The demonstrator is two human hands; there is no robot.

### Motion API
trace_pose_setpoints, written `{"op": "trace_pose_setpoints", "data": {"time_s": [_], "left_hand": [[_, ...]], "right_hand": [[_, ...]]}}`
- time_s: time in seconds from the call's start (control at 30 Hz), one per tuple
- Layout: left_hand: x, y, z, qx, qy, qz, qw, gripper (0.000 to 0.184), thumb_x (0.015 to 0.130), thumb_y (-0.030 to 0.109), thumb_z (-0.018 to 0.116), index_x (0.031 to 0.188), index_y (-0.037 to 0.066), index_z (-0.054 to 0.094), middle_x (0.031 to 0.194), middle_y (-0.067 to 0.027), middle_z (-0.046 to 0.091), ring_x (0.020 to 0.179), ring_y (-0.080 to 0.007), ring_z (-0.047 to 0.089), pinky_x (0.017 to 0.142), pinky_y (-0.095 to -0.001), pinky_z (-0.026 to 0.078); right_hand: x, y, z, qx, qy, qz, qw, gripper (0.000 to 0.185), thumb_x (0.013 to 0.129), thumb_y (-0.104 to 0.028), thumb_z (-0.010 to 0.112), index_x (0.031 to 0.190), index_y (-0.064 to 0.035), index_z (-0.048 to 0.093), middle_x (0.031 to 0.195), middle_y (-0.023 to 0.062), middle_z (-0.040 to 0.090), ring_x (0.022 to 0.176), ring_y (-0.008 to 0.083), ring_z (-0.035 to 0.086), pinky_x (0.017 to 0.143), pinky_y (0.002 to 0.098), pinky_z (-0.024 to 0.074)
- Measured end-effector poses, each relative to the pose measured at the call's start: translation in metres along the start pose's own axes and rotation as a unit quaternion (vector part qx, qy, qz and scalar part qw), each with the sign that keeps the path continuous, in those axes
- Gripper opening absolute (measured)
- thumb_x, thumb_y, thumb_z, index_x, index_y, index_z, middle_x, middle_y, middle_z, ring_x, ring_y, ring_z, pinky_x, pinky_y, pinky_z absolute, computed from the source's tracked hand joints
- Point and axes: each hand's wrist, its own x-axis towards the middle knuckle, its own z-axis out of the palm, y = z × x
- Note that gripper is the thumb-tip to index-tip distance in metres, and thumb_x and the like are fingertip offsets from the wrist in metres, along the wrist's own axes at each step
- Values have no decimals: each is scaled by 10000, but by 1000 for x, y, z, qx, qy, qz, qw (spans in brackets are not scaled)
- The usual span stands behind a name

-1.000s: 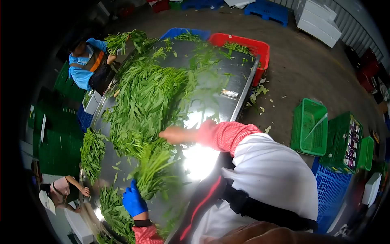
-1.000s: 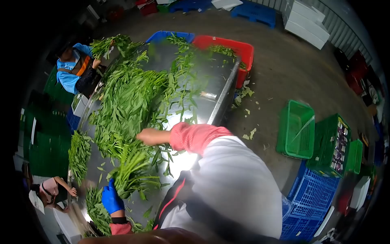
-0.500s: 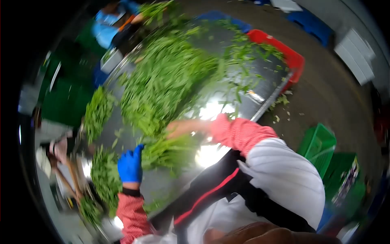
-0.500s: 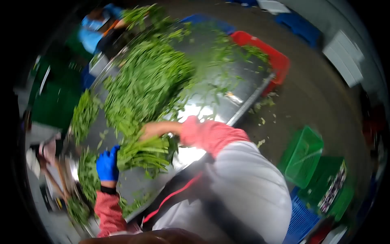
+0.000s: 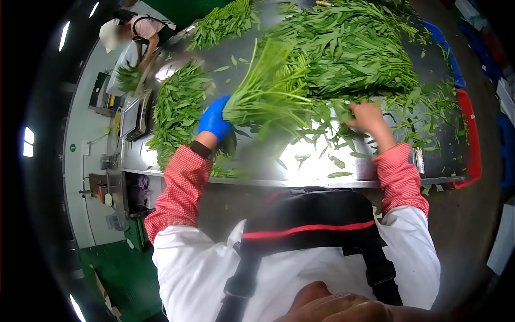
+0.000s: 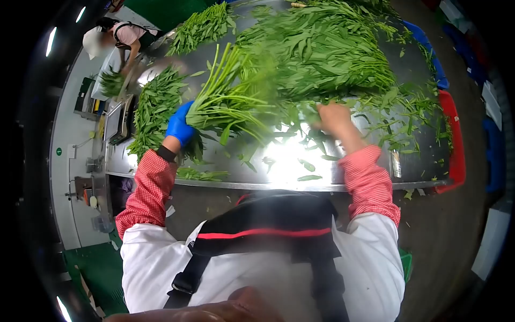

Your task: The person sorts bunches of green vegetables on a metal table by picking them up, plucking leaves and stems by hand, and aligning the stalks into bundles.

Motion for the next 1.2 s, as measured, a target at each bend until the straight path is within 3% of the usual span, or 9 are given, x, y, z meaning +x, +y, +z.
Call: {"op": "trace_pose_setpoints", "data": {"time_s": [0.07,0.1,0.37,0.43,0.5,0.7,0.8,1.1,1.2], "left_hand": [[-2,-11,4,-3,-7,7,1000,495,744,110,660,1221,96,529,1169,-164,580,1057,-337,565,884,-376,459],[-5,-7,3,-7,-16,0,1000,504,740,106,663,1225,97,527,1168,-164,581,1062,-335,564,887,-374,458],[-8,25,-8,-13,-77,13,997,509,734,81,659,1226,93,528,1169,-168,584,1062,-342,568,886,-365,458],[-15,10,-14,-49,-89,-4,995,496,743,95,657,1222,91,529,1163,-170,587,1058,-341,570,883,-367,459],[-19,-13,-14,-76,-99,-29,992,466,763,149,659,1208,84,539,1146,-171,595,1049,-337,577,876,-368,463],[-17,-29,-20,-51,-109,38,992,467,760,173,673,1200,81,546,1132,-171,603,1039,-335,583,872,-366,465],[-8,-20,-25,-62,-140,47,987,470,762,173,672,1204,80,542,1134,-172,603,1040,-327,586,873,-359,464],[-11,-37,-24,-196,-215,20,956,430,806,145,640,1202,26,525,1115,-137,623,995,-239,604,866,-326,468],[-13,-41,-24,-262,-257,-83,927,399,786,59,633,1172,9,549,1073,-74,633,955,-169,589,847,-307,474]], "right_hand": [[-11,-34,17,-169,204,-79,961,377,798,-405,639,986,-79,655,866,116,639,760,244,607,679,332,468],[-7,-58,7,118,88,-47,988,416,798,-424,630,1031,-80,635,862,94,640,790,241,612,683,321,465],[49,-95,59,226,221,-180,931,250,910,-238,544,902,3,610,675,29,562,586,112,485,527,261,399],[35,-96,34,375,204,27,904,189,927,-194,504,893,-37,604,599,-32,450,511,42,386,444,203,298],[33,-83,19,467,136,16,874,170,921,-193,525,922,-38,595,604,-40,453,514,45,387,450,207,300],[38,-153,42,219,56,-98,969,420,828,-150,643,1193,-51,460,899,52,570,751,141,571,691,249,488],[64,-148,59,271,10,-165,948,233,825,-88,640,1042,-30,577,882,58,616,698,111,587,638,231,496],[63,-92,50,474,184,47,860,95,893,-121,569,931,-38,596,708,5,610,541,54,531,490,185,459],[51,-89,60,407,53,-21,911,335,862,-184,611,1149,-46,508,933,76,596,816,128,585,695,243,492]]}}
